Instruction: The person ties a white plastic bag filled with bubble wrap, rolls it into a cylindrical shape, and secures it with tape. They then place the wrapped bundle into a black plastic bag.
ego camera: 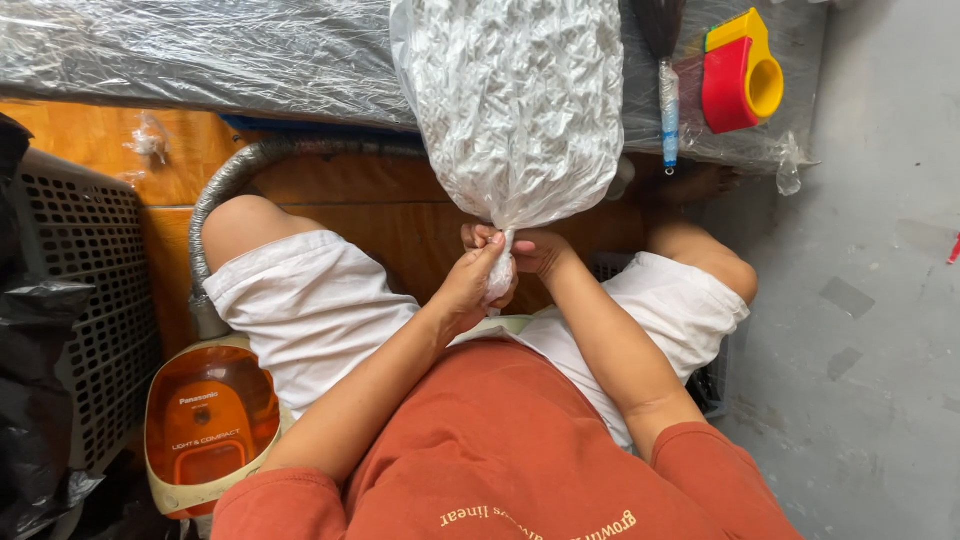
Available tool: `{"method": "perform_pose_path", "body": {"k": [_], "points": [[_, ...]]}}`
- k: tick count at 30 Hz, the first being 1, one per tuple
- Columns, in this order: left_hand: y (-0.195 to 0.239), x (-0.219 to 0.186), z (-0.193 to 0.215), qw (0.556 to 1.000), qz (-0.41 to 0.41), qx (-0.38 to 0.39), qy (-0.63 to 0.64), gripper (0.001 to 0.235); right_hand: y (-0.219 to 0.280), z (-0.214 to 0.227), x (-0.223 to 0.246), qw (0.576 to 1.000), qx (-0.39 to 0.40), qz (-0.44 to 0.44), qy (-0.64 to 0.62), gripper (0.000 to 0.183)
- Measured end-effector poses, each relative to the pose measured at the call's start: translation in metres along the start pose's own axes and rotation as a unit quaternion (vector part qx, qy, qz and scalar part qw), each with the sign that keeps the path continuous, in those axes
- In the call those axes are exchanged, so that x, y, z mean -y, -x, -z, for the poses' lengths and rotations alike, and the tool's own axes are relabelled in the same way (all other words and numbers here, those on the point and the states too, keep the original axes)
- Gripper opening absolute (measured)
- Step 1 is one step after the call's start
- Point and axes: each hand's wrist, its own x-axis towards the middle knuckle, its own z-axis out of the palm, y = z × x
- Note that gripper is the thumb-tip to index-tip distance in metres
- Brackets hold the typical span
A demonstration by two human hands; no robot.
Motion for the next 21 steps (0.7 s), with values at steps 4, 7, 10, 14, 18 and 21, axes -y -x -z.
{"method": "perform_pose_path", "body": {"k": [4, 7, 10, 14, 18, 21], "points": [[-0.001, 0.007, 0.009, 0.999, -0.033, -0.001, -0.029, 0.038, 0.002, -0.007, 0.004, 1.000, -0.024, 0.005, 0.012, 0.034], [-0.011, 0.017, 0.027, 0.990, -0.070, -0.008, -0.126, 0.033, 0.006, -0.011, 0.008, 0.998, -0.048, 0.010, 0.025, 0.034], [-0.023, 0.030, 0.048, 0.935, -0.076, -0.052, -0.344, 0.040, 0.018, -0.010, 0.011, 0.996, -0.077, 0.018, 0.035, 0.035], [-0.034, 0.042, 0.066, 0.881, -0.143, -0.050, -0.449, 0.038, 0.033, -0.011, 0.018, 0.992, -0.109, 0.029, 0.056, 0.038], [-0.024, 0.035, 0.050, 0.872, -0.159, -0.055, -0.459, 0.036, 0.043, 0.011, 0.010, 0.991, -0.104, 0.068, -0.047, 0.041], [-0.015, 0.021, 0.037, 0.866, -0.169, -0.051, -0.467, 0.036, 0.061, -0.012, 0.017, 0.988, -0.080, 0.023, -0.130, 0.031]]}}
